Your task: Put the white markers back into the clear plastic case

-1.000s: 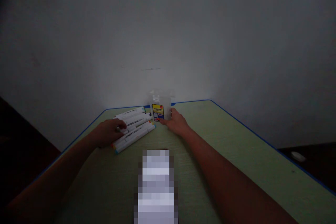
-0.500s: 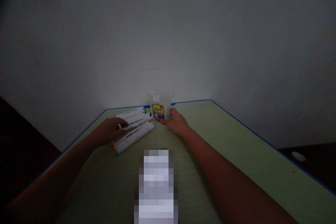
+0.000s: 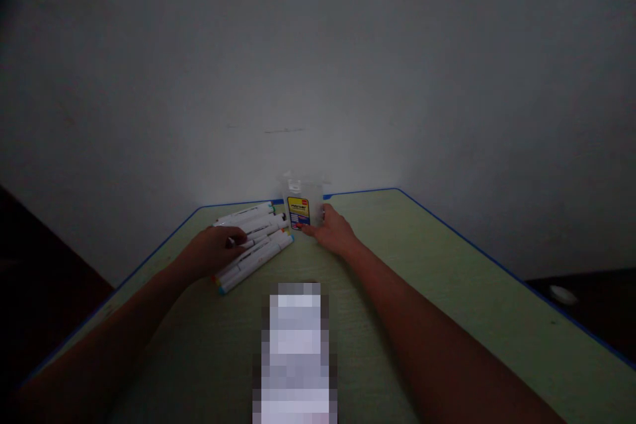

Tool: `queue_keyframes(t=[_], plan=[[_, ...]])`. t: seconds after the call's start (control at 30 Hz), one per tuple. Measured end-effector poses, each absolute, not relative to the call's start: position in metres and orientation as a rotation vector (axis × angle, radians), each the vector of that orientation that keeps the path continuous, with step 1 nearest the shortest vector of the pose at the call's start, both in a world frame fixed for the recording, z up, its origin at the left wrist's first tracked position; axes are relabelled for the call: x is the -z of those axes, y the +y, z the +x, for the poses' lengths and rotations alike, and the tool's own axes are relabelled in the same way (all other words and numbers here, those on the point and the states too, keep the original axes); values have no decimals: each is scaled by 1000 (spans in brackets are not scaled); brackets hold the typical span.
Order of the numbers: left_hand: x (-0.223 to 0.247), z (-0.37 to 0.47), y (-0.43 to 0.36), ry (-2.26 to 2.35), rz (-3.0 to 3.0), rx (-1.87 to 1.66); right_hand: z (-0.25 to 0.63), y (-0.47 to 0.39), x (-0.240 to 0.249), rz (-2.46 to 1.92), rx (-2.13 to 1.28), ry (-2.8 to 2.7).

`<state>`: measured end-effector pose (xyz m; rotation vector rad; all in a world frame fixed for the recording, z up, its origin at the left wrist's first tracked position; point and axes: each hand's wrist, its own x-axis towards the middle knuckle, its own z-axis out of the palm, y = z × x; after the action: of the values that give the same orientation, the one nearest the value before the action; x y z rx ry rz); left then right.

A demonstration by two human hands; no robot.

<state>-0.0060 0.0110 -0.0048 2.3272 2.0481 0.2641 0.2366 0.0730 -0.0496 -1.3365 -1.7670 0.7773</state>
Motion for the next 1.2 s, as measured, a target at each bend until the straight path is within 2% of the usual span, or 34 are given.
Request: queue_keyframes(t=[0.67, 1.2], plan=[[4, -8, 11, 2054, 2321, -252, 237, 72, 48, -1337, -816, -1751], [1, -4, 8, 2068, 2304, -114, 237, 71, 47, -1347, -798, -1753]])
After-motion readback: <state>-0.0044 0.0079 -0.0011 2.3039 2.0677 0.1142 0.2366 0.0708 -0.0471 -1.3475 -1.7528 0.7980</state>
